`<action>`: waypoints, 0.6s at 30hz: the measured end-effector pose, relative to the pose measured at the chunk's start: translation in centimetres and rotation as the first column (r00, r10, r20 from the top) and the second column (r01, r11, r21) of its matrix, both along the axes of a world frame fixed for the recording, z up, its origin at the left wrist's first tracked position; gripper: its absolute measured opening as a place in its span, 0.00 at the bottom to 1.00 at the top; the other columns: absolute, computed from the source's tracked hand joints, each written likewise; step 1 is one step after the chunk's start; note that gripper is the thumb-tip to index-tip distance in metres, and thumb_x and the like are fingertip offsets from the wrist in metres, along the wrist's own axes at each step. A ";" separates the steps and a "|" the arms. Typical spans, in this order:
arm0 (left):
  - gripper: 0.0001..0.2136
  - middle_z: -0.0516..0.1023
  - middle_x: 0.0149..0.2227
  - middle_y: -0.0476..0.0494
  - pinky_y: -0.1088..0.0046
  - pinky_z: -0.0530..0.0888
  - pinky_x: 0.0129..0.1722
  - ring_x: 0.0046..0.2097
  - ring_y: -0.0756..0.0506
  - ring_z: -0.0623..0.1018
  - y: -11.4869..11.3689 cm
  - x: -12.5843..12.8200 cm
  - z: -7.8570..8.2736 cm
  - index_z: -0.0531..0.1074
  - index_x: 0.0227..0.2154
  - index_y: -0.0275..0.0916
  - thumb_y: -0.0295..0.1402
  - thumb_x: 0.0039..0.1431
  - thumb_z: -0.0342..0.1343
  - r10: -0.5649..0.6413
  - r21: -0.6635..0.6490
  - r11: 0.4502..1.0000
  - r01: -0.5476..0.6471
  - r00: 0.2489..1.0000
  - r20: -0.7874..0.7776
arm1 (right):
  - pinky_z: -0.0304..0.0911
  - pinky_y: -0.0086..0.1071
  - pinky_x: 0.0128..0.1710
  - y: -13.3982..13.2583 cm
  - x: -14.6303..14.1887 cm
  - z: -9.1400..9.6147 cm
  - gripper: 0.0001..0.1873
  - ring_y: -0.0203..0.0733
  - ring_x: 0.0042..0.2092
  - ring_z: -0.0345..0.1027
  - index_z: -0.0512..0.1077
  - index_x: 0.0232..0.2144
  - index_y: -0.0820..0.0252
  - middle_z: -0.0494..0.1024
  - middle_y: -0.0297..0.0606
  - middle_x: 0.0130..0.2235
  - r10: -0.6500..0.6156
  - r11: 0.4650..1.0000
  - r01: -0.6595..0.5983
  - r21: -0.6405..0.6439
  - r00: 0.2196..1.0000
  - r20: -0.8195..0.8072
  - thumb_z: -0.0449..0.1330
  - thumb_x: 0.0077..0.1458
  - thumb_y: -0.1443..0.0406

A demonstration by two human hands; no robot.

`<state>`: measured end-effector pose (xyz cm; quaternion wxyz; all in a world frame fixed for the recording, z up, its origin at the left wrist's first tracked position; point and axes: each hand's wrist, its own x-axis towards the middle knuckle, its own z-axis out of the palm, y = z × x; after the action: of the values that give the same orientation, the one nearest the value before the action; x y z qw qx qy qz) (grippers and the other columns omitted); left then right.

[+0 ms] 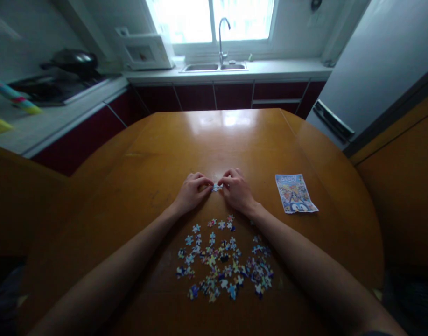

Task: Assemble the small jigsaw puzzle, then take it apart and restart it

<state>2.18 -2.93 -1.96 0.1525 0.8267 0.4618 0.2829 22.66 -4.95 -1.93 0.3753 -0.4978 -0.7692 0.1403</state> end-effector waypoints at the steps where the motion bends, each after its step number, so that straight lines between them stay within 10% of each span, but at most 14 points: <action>1: 0.02 0.75 0.37 0.46 0.64 0.70 0.46 0.44 0.42 0.71 0.0 0.0 0.0 0.80 0.35 0.44 0.32 0.61 0.62 0.000 0.001 1.000 0.000 1.000 0.001 | 0.63 0.39 0.47 -0.1 0.0 0.0 0.12 0.46 0.45 0.63 0.81 0.31 0.55 0.74 0.41 0.39 0.027 1.000 -0.027 0.003 0.999 0.032 0.59 0.56 0.74; 18: 0.05 0.75 0.37 0.45 0.65 0.73 0.46 0.43 0.44 0.71 -0.5 -0.1 0.2 0.81 0.33 0.43 0.26 0.59 0.62 -0.091 0.092 0.992 0.091 0.996 -0.008 | 0.62 0.43 0.50 -0.1 -0.4 0.2 0.11 0.48 0.47 0.60 0.83 0.32 0.52 0.75 0.42 0.41 0.101 0.994 -0.096 -0.052 0.990 0.103 0.62 0.59 0.70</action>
<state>2.05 -3.43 -1.73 0.1262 0.8535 0.4104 0.2951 22.22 -5.08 -1.75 0.3150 -0.4746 -0.8082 0.1499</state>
